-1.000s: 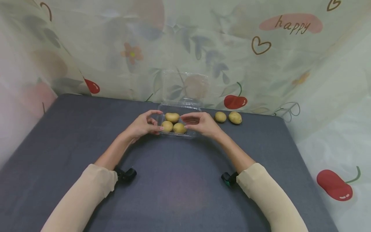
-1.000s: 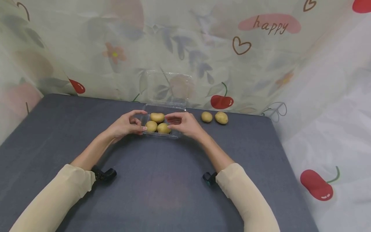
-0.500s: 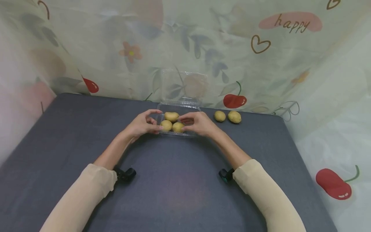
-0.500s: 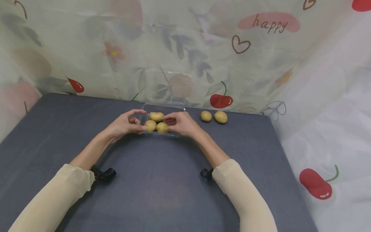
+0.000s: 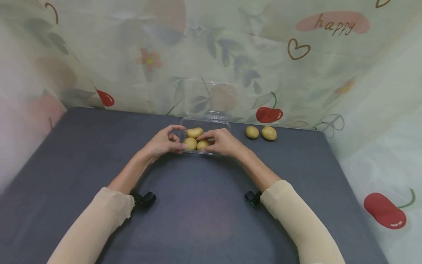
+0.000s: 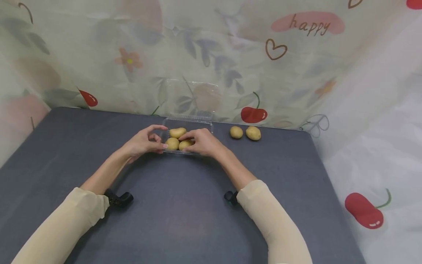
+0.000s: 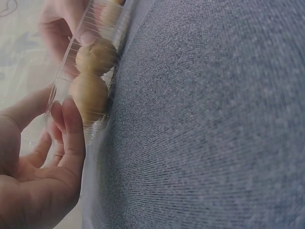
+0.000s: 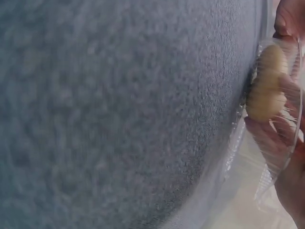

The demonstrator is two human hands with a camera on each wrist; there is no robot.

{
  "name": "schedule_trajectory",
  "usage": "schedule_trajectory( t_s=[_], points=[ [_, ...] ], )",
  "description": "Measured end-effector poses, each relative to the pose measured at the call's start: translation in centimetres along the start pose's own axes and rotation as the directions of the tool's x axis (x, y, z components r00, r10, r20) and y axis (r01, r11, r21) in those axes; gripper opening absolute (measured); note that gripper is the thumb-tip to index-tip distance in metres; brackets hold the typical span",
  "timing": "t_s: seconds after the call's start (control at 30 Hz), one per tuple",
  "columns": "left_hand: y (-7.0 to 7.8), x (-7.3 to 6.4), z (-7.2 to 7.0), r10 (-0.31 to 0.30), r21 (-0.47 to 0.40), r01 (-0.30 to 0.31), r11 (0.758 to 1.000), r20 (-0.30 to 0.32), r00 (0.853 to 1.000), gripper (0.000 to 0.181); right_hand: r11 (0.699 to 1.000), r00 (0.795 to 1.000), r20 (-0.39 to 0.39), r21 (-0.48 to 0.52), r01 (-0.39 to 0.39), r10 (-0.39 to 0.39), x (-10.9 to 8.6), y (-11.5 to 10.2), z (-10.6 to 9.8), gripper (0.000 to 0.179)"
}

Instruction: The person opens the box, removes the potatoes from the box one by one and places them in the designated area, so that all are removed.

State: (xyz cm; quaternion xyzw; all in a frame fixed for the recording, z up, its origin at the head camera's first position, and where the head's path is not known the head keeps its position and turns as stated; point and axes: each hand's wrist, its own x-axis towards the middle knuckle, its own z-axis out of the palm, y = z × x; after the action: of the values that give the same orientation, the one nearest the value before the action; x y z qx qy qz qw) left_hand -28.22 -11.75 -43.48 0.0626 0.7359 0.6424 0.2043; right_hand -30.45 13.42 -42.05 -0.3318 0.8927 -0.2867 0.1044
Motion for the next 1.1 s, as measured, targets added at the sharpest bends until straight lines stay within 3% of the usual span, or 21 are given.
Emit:
schedule_trajectory(
  t_s=[0.13,0.37,0.87,1.1],
  points=[
    [0.01,0.0,0.16,-0.001,0.005,0.001,1.0,-0.004,1.0,0.069,0.998,0.999,0.019,-0.047,-0.049,0.05,0.06,-0.07,-0.08,0.038],
    [-0.06,0.02,0.15,-0.001,0.009,0.001,1.0,-0.003,1.0,0.07,0.995,0.998,0.011,-0.082,-0.063,0.064,0.28,-0.14,0.14,0.038],
    [0.24,-0.04,0.16,-0.001,0.009,0.001,1.0,-0.008,1.0,0.07,0.998,0.99,-0.138,0.063,0.007,0.002,-0.17,-0.01,0.18,0.04],
    [0.05,0.0,0.06,0.002,-0.008,-0.002,1.0,-0.004,1.0,0.07,0.991,0.981,-0.186,0.13,-0.023,0.047,-0.59,-0.01,0.21,0.043]
  ],
)
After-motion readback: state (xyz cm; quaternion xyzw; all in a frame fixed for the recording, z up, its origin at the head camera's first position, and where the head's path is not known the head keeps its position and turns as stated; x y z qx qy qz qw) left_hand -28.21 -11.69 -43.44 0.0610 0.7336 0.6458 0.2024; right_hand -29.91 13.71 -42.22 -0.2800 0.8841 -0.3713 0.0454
